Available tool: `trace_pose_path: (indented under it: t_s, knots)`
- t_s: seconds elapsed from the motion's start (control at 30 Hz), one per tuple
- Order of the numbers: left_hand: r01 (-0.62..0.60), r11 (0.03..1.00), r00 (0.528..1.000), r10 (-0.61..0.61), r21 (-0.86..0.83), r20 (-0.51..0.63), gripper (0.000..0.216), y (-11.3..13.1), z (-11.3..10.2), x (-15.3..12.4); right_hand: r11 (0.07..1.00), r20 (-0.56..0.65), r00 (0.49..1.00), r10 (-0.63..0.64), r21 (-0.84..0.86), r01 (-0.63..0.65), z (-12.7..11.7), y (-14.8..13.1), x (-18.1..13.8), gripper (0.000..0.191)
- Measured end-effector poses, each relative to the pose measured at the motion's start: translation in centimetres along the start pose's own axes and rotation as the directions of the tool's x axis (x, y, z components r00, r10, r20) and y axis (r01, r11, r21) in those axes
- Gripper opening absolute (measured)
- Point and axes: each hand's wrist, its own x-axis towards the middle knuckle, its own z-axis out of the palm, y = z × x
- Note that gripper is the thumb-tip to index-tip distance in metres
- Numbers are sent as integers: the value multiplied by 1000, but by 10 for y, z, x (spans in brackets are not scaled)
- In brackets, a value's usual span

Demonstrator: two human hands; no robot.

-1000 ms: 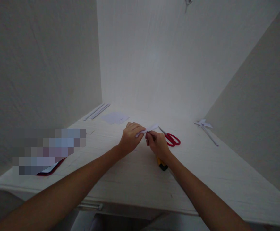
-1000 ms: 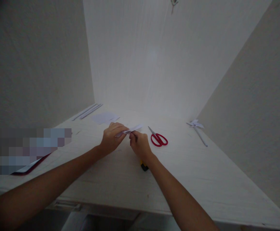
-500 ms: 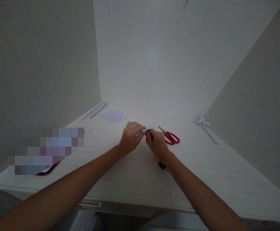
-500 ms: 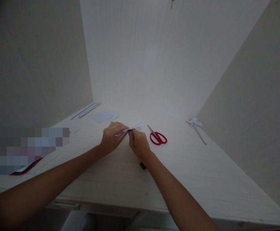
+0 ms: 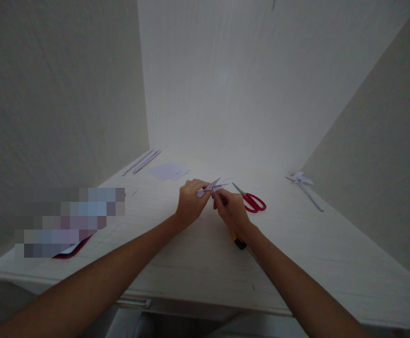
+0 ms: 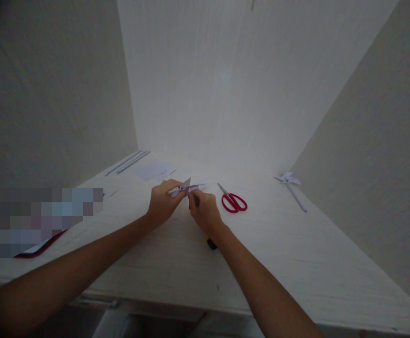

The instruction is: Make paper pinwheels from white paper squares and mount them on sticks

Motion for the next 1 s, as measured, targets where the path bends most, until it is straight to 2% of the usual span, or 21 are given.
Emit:
trace_pose_path:
  t_s: [0.17, 0.4, 0.67, 0.77, 1.0]
  knots:
    - [-40, 999, 999, 39, 20, 7, 5, 3, 1, 0, 1000, -13, 1000, -19, -20, 19, 3, 4, -1, 27]
    - [-136, 989, 989, 133, 56, 57, 7, 0, 1, -2, 996, -152, 987, -53, -73, 42, 5, 6, 0, 27]
    - [-127, 991, 988, 122, 40, 99, 8, -1, 0, -2, 992, -75, 995, -70, -112, 61, 3, 7, -1, 23]
    - [-90, 996, 989, 86, 27, 116, 6, -1, 0, -3, 987, -47, 998, -42, -154, 34, 4, 9, 0, 21]
    - [94, 995, 987, -95, 16, 132, 3, -4, 5, -4, 965, -34, 999, 22, -259, -30, 4, 10, 0, 11]
